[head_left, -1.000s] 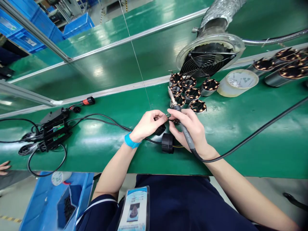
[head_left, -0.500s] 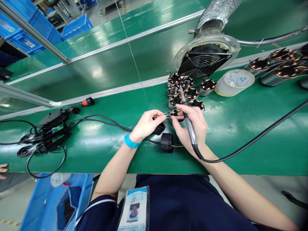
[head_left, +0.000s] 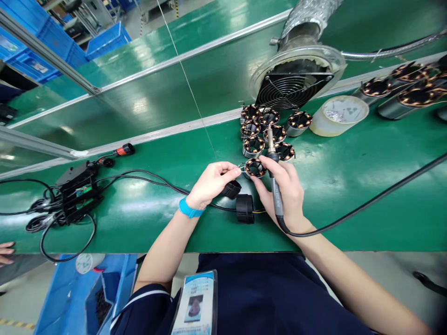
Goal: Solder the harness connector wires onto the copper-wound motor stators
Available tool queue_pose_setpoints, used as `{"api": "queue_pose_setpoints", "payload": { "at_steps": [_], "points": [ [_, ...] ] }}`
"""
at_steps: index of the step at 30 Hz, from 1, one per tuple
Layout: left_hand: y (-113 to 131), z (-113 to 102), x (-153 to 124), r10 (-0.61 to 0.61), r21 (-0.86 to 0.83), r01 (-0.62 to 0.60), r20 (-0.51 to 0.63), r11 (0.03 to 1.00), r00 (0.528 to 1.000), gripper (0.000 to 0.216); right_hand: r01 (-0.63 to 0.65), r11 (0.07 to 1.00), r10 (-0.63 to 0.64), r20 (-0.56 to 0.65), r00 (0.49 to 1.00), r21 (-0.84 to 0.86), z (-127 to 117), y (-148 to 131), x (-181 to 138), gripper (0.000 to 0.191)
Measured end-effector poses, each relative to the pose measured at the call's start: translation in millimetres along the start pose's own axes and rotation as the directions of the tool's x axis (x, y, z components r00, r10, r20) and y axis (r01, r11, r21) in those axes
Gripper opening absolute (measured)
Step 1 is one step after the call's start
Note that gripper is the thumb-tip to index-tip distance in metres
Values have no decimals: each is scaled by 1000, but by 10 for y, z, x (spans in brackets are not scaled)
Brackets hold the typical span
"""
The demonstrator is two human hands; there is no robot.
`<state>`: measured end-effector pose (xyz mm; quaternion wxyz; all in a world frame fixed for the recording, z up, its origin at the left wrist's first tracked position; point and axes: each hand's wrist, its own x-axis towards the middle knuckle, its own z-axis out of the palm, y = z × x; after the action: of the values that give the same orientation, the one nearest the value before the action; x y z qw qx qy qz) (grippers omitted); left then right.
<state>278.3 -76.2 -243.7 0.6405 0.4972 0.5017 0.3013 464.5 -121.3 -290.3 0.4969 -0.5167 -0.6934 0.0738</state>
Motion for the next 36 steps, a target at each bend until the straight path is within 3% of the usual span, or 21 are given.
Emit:
{"api": "queue_pose_setpoints", "payload": {
  "at_steps": [8,16,27,36],
  "points": [
    [-2,43,-13,25,74,-21,-50,997,998,31,19,999,-18,-17,1000,48,-9,-18,52,52],
    [-2,54,-18,30,93,-21,-95,995,995,33,166,976,-121,-279,953,143,-122,-45,-62,22],
    [-18,56,-11,35,84,-26,-100,996,994,37,159,972,-121,-211,970,175,-131,-61,-83,22],
    [-30,52,-6,42,76,-34,-99,997,994,37,141,957,-79,-239,968,254,-115,-115,-49,25]
  ]
}}
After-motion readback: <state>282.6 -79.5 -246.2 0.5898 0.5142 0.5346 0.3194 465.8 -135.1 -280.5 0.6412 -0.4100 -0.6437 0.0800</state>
